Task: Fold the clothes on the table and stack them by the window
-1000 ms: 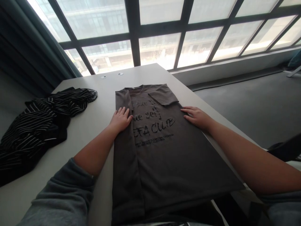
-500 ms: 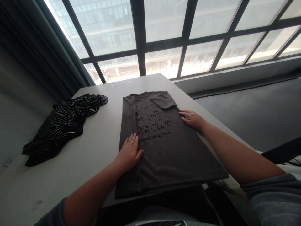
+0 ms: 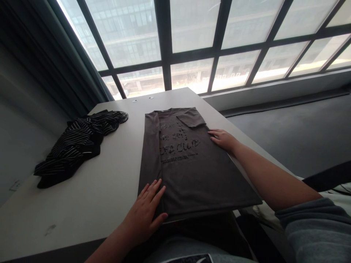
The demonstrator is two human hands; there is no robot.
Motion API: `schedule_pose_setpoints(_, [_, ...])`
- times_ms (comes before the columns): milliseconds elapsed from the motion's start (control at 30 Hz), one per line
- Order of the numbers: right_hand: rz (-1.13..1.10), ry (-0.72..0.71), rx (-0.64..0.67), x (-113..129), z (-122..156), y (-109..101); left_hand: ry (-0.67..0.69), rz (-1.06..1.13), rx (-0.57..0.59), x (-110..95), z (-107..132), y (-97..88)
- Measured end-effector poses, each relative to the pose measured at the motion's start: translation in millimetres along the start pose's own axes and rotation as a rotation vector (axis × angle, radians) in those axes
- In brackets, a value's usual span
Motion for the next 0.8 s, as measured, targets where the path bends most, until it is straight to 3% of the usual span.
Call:
schedule_pose_setpoints(100, [0.003, -0.001, 0.005, 0, 0, 0, 0.014, 0.04, -0.03, -7, 11, -5.0])
schedule_pose_setpoints(267, [-0.015, 0.016, 0.004, 1, -1, -2, -0.145, 0.114, -0.152, -9, 19, -15.7])
schedule_pose_setpoints(433, [-0.031, 0.031, 0.003, 3, -1, -3, -0.115, 0.095, -0.036, -19, 12, -18.7])
schedule_pose_setpoints(667, [-0.027, 0.047, 0.012, 9, 2, -7, 0.008, 0.106, -0.097, -27, 11, -21.0])
schedule_pose_setpoints(800, [-0.023, 0.059, -0.002, 11, 4, -7, -0.01, 0.131, -0.026, -28, 7, -19.7])
Point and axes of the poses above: each hand's wrist, its own z-axis away from the middle knuckle, its own y-axis out of the palm, x = y × z, the point moved 6 cm from there along -z, towards the middle knuckle, and after that the axes turned 11 degrees about x, right-handed, at the moved point
